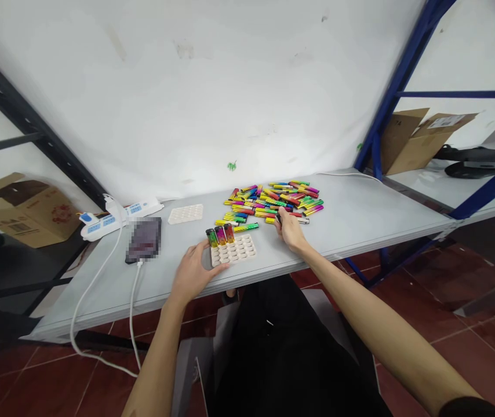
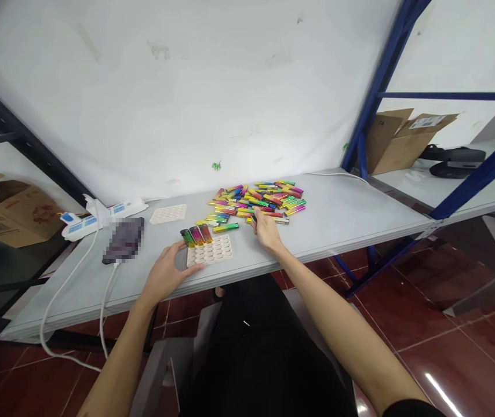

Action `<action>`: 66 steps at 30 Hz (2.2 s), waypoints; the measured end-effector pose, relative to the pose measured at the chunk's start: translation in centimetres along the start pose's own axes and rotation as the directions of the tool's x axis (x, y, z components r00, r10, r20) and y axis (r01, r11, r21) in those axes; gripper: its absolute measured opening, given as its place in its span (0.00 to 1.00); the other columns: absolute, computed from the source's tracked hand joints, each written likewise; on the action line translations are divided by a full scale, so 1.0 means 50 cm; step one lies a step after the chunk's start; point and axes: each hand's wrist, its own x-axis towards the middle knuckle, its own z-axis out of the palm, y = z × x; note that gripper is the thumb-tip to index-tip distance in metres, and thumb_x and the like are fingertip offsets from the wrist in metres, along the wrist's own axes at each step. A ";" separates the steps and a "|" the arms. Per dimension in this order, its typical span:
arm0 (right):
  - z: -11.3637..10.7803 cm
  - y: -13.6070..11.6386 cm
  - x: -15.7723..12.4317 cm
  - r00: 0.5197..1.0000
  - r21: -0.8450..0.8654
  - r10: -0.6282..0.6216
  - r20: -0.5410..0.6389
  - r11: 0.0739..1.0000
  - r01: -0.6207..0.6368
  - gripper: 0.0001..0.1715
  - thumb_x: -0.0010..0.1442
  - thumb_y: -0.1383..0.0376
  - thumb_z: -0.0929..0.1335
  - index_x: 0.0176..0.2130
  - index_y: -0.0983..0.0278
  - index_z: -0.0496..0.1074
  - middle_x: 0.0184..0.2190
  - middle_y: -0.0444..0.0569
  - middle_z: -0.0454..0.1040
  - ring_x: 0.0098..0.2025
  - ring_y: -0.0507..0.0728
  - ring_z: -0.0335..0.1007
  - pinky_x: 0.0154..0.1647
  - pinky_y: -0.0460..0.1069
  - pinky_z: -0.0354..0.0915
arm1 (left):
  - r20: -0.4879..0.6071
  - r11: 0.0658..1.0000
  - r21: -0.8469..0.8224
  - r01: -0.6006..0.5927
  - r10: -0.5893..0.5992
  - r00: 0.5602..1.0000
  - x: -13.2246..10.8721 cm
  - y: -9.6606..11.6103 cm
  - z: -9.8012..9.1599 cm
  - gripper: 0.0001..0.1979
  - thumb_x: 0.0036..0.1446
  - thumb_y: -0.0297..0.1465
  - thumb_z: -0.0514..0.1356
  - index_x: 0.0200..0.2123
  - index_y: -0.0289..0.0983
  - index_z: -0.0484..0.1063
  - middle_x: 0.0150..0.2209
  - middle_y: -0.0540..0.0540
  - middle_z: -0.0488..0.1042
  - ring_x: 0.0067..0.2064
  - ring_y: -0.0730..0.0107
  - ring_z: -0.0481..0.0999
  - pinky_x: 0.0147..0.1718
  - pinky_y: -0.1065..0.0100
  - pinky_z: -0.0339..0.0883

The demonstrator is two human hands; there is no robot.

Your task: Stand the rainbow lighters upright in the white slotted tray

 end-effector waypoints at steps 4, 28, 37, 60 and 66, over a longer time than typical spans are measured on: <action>-0.002 -0.005 -0.003 1.000 0.006 -0.003 -0.002 1.000 0.003 0.34 0.71 0.44 0.52 0.19 0.56 0.52 0.13 0.42 0.53 0.18 0.54 0.50 0.22 0.51 0.52 | 0.001 1.000 0.002 -0.001 0.001 1.000 -0.001 0.002 -0.001 0.41 0.54 0.55 0.66 0.64 0.41 0.62 0.62 0.39 0.71 0.66 0.46 0.67 0.62 0.49 0.63; 0.102 -0.078 0.015 0.920 -0.100 -0.288 0.265 0.941 0.324 0.14 0.66 0.55 0.68 0.46 0.61 0.72 0.28 0.42 0.72 0.32 0.55 0.68 0.36 0.49 0.61 | -0.017 0.999 -0.010 -0.046 0.046 0.999 -0.002 0.004 -0.001 0.38 0.54 0.51 0.67 0.63 0.43 0.63 0.60 0.42 0.74 0.64 0.47 0.68 0.61 0.51 0.65; 0.120 -0.082 0.028 0.883 -0.203 -0.299 0.363 0.899 0.388 0.11 0.66 0.62 0.70 0.48 0.61 0.73 0.31 0.42 0.76 0.33 0.54 0.71 0.38 0.48 0.62 | -0.027 0.998 -0.018 -0.066 0.066 0.997 -0.003 0.004 -0.001 0.37 0.54 0.51 0.68 0.62 0.43 0.64 0.59 0.42 0.74 0.62 0.47 0.70 0.59 0.51 0.66; -0.087 0.004 0.047 0.941 -0.789 -0.304 0.147 0.538 0.297 0.17 0.67 0.60 0.66 0.47 0.67 0.79 0.46 0.62 0.76 0.54 0.71 0.65 0.55 0.61 0.62 | -0.008 1.000 -0.006 -0.027 0.027 1.000 -0.003 0.003 -0.002 0.39 0.54 0.53 0.66 0.64 0.43 0.63 0.61 0.41 0.72 0.65 0.47 0.67 0.60 0.51 0.65; -0.067 0.003 0.060 0.933 -0.839 -0.295 0.205 0.438 0.323 0.21 0.69 0.60 0.63 0.53 0.67 0.78 0.50 0.63 0.74 0.57 0.70 0.62 0.60 0.61 0.59 | -0.006 1.000 -0.005 -0.017 0.017 1.000 -0.003 0.006 -0.003 0.39 0.54 0.53 0.67 0.64 0.43 0.63 0.61 0.41 0.72 0.65 0.46 0.68 0.61 0.50 0.64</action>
